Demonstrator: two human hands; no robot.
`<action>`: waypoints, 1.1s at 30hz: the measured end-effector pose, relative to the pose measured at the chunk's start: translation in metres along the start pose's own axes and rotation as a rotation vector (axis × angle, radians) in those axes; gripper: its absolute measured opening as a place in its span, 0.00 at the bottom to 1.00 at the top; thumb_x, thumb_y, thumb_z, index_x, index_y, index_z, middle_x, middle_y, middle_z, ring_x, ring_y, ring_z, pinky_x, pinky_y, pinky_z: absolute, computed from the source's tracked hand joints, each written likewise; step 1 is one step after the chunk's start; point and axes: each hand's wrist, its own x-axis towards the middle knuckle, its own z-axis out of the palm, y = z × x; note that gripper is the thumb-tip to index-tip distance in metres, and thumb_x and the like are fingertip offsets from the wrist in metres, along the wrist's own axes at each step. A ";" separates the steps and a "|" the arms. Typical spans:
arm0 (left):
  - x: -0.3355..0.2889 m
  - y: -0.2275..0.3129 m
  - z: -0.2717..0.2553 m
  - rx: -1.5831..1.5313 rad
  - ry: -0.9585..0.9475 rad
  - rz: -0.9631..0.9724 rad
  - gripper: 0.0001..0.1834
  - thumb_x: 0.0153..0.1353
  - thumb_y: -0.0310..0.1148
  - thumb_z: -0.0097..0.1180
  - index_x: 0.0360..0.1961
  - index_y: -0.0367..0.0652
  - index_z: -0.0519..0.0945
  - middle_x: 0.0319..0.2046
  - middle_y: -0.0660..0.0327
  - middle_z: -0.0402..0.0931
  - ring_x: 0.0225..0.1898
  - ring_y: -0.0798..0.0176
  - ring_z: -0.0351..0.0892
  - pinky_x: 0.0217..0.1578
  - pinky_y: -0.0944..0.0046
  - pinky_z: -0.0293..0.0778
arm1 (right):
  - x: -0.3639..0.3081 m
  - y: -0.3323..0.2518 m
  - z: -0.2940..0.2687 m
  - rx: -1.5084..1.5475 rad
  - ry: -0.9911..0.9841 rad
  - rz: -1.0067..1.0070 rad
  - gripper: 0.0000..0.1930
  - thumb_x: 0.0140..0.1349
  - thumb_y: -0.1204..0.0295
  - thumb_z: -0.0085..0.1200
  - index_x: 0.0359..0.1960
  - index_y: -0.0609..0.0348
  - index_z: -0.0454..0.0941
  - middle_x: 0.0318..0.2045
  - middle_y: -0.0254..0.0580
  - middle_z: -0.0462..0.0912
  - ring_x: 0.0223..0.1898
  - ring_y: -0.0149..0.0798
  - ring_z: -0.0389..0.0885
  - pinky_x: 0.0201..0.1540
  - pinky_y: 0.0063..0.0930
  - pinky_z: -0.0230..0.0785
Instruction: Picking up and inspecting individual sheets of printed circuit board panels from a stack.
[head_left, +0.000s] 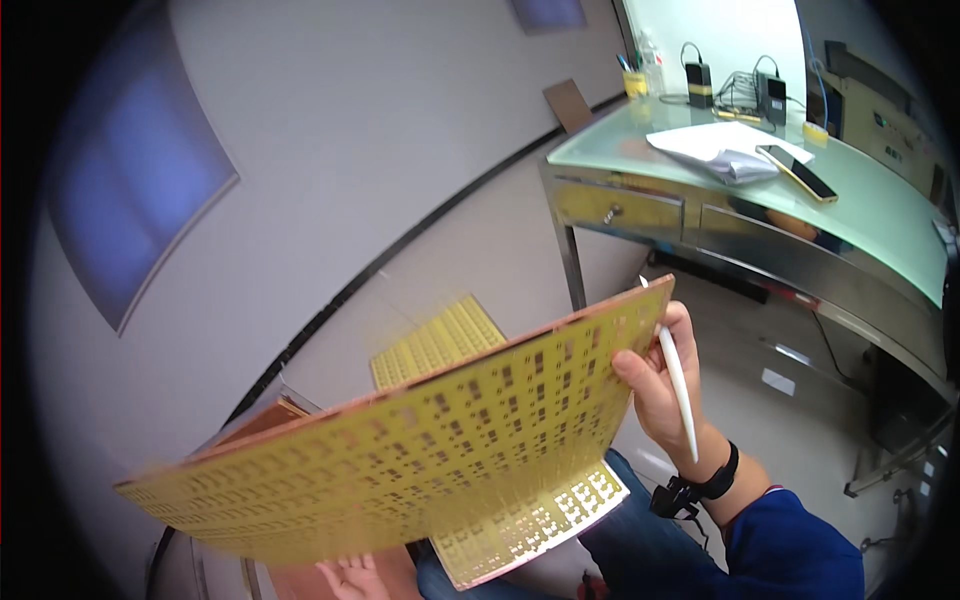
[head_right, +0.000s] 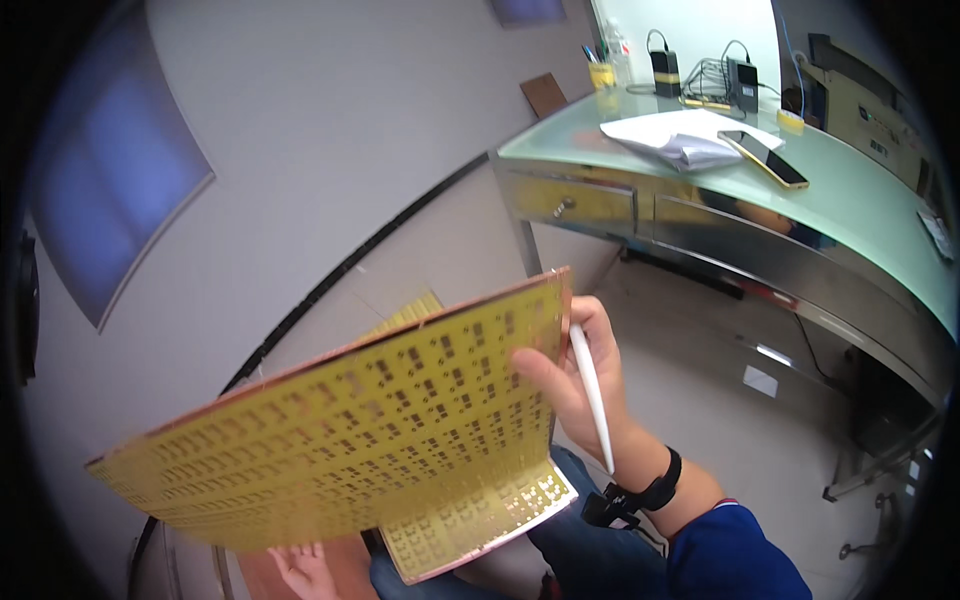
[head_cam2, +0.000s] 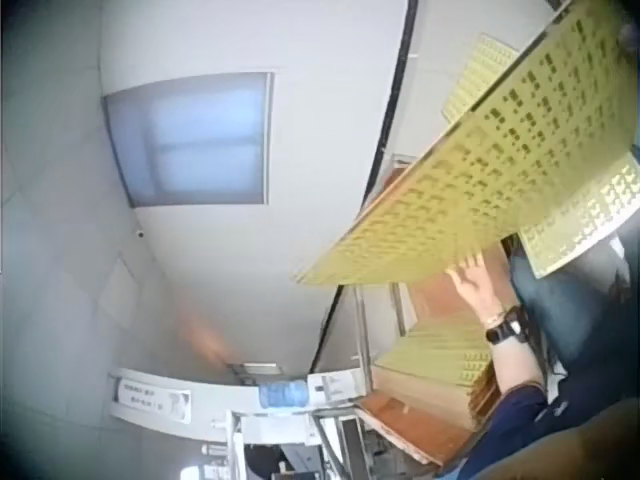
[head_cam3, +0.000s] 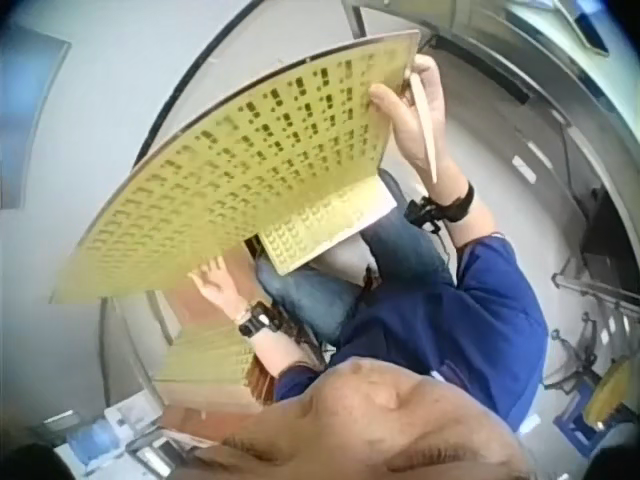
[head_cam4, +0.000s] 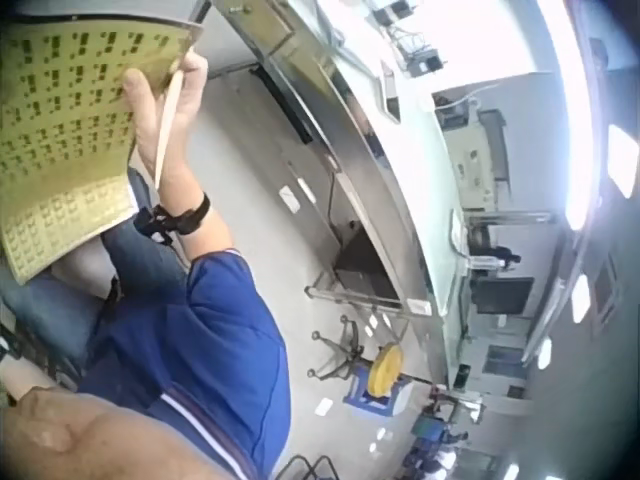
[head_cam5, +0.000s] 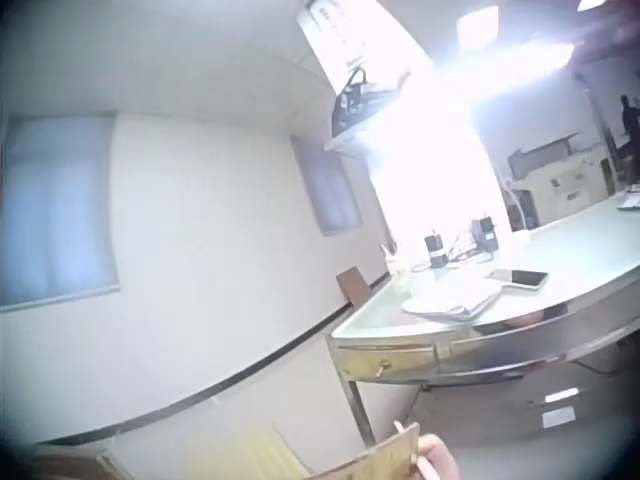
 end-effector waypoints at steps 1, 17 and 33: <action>0.000 0.000 0.003 0.221 0.173 0.010 0.33 0.64 0.41 0.46 0.66 0.45 0.49 0.63 0.53 0.53 0.62 0.49 0.53 0.62 0.45 0.48 | 0.000 0.001 0.008 -0.059 -0.043 -0.090 0.15 0.57 0.82 0.54 0.41 0.57 0.61 0.40 0.40 0.74 0.42 0.28 0.74 0.44 0.24 0.69; -0.138 -0.045 0.086 -0.197 -0.170 -0.410 0.27 0.65 0.32 0.43 0.63 0.42 0.53 0.60 0.53 0.60 0.61 0.51 0.60 0.59 0.46 0.59 | -0.104 0.033 -0.005 -0.427 -0.834 -0.708 0.03 0.53 0.76 0.55 0.29 0.56 0.75 0.34 0.40 0.80 0.32 0.35 0.76 0.34 0.26 0.68; -0.159 -0.123 -0.040 0.394 -0.018 -1.022 0.21 0.67 0.37 0.41 0.56 0.35 0.61 0.51 0.50 0.70 0.51 0.54 0.73 0.49 0.55 0.72 | -0.169 0.018 -0.097 -0.951 -1.209 0.265 0.12 0.52 0.76 0.53 0.40 0.57 0.73 0.45 0.38 0.77 0.46 0.43 0.75 0.49 0.33 0.69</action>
